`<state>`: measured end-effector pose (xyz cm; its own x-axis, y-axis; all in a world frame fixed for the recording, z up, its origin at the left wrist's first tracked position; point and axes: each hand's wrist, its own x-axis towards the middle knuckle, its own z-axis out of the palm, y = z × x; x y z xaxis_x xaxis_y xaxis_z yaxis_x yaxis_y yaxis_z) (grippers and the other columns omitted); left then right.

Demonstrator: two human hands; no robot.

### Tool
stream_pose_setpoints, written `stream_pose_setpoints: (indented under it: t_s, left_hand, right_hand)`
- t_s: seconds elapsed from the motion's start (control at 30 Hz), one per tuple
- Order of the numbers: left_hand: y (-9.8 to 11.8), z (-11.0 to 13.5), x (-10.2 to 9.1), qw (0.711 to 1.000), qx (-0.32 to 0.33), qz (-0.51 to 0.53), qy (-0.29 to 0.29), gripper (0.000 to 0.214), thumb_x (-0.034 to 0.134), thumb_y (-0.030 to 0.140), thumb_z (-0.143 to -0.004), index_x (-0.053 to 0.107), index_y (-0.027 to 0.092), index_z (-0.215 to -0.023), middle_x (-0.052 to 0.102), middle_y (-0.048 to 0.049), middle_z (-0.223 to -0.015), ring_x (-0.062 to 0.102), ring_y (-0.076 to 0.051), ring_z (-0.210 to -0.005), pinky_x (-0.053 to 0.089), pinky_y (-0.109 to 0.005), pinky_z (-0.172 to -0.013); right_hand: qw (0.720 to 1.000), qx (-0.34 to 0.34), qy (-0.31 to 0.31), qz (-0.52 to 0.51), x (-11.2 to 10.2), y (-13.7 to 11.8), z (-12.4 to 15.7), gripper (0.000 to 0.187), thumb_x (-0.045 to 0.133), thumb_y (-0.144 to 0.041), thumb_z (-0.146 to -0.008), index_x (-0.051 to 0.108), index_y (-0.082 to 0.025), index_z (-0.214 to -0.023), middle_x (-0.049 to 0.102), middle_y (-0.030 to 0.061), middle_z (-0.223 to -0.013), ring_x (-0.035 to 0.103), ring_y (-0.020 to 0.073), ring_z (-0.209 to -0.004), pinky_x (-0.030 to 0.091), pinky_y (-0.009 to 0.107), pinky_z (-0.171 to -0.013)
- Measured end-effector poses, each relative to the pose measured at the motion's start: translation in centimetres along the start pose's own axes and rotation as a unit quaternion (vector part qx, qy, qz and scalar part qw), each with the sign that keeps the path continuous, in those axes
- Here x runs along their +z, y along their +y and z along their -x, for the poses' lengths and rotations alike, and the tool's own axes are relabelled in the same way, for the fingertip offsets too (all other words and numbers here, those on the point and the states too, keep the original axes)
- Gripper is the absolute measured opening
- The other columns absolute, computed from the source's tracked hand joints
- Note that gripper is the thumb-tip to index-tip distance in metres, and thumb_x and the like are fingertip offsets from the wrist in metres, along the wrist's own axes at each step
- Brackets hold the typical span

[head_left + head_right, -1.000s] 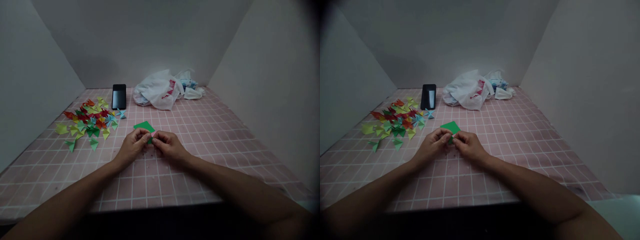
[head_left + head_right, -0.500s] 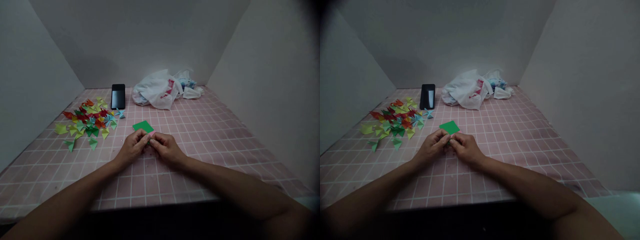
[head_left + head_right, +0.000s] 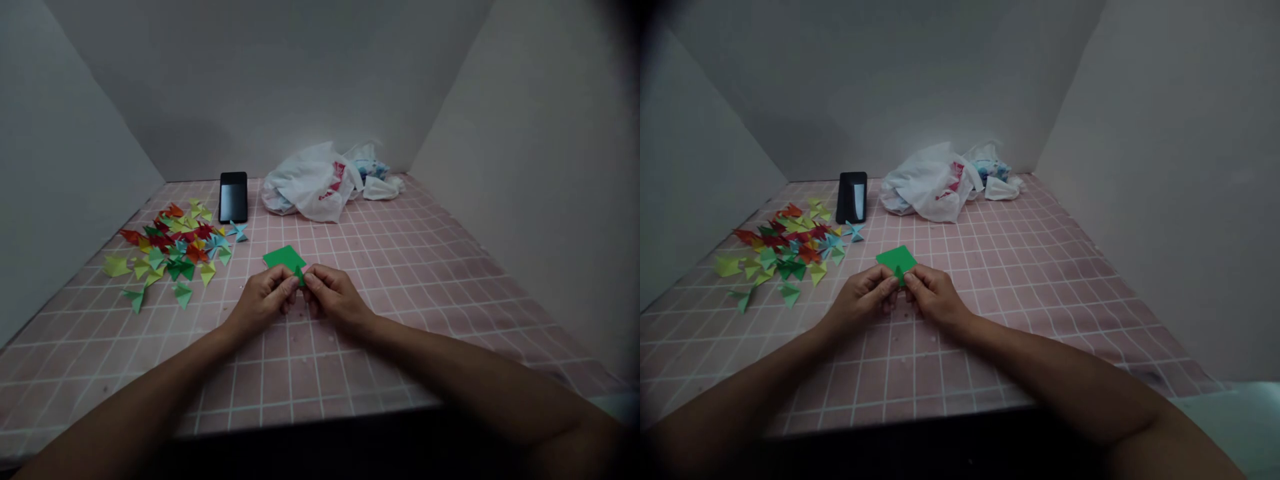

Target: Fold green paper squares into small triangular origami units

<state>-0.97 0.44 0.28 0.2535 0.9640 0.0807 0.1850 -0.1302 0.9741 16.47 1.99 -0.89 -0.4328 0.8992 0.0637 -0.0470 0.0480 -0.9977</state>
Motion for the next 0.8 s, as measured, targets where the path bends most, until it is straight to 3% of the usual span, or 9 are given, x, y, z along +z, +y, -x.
stream_pose_setpoints:
  t_s: [0.17, 0.4, 0.6, 0.7, 0.8]
  left_hand:
    - [0.13, 0.12, -0.17, 0.996, 0.002, -0.074, -0.053, 0.027, 0.054, 0.038, -0.093, 0.054, 0.020, -0.073, 0.050, 0.0048, -0.057, 0.044, -0.010, -0.050, 0.035, -0.022, -0.049]
    - [-0.07, 0.12, 0.48, 0.994, -0.065, 0.049, -0.067, 0.028, 0.062, 0.042, -0.088, 0.054, 0.019, -0.074, 0.052, 0.0040, -0.060, 0.046, -0.009, -0.050, 0.036, -0.022, -0.050]
    - [0.18, 0.21, 0.01, 0.995, -0.068, 0.040, -0.060, 0.030, 0.062, 0.041, -0.089, 0.053, 0.020, -0.070, 0.048, 0.0047, -0.055, 0.042, -0.009, -0.048, 0.032, -0.022, -0.047]
    - [-0.10, 0.16, -0.08, 0.994, -0.078, 0.033, -0.064, 0.030, 0.062, 0.043, -0.089, 0.053, 0.020, -0.072, 0.048, 0.0047, -0.056, 0.043, -0.009, -0.049, 0.033, -0.022, -0.047]
    - [-0.47, 0.04, 0.02, 0.989, -0.098, 0.094, -0.061, 0.031, 0.060, 0.045, -0.091, 0.054, 0.020, -0.075, 0.052, 0.0041, -0.059, 0.044, -0.009, -0.049, 0.035, -0.022, -0.049]
  right_hand:
    - [0.998, 0.020, -0.039, -0.037, -0.43, -0.04, -0.38, 0.030, 0.063, -0.045, -0.090, 0.050, -0.020, -0.079, 0.049, -0.0067, -0.059, 0.043, 0.0083, -0.045, 0.032, 0.023, -0.045]
    - [0.991, -0.053, 0.031, 0.120, -0.39, -0.81, -0.15, 0.029, 0.057, -0.034, -0.093, 0.055, -0.018, -0.069, 0.054, -0.0022, -0.064, 0.048, 0.0101, -0.060, 0.036, 0.024, -0.056]
    - [0.999, 0.035, -0.037, 0.009, -0.50, -0.18, -0.51, 0.034, 0.054, -0.046, -0.095, 0.052, -0.020, -0.073, 0.051, -0.0048, -0.056, 0.044, 0.0083, -0.045, 0.032, 0.022, -0.044]
    - [0.999, 0.036, -0.035, 0.014, -0.55, -0.05, -0.62, 0.031, 0.058, -0.043, -0.093, 0.053, -0.019, -0.073, 0.052, -0.0052, -0.057, 0.044, 0.0072, -0.044, 0.032, 0.021, -0.043]
    - [0.996, 0.060, -0.040, -0.042, -0.42, 0.11, -0.61, 0.036, 0.050, -0.046, -0.097, 0.053, -0.019, -0.075, 0.052, -0.0052, -0.056, 0.044, 0.0072, -0.041, 0.032, 0.021, -0.040]
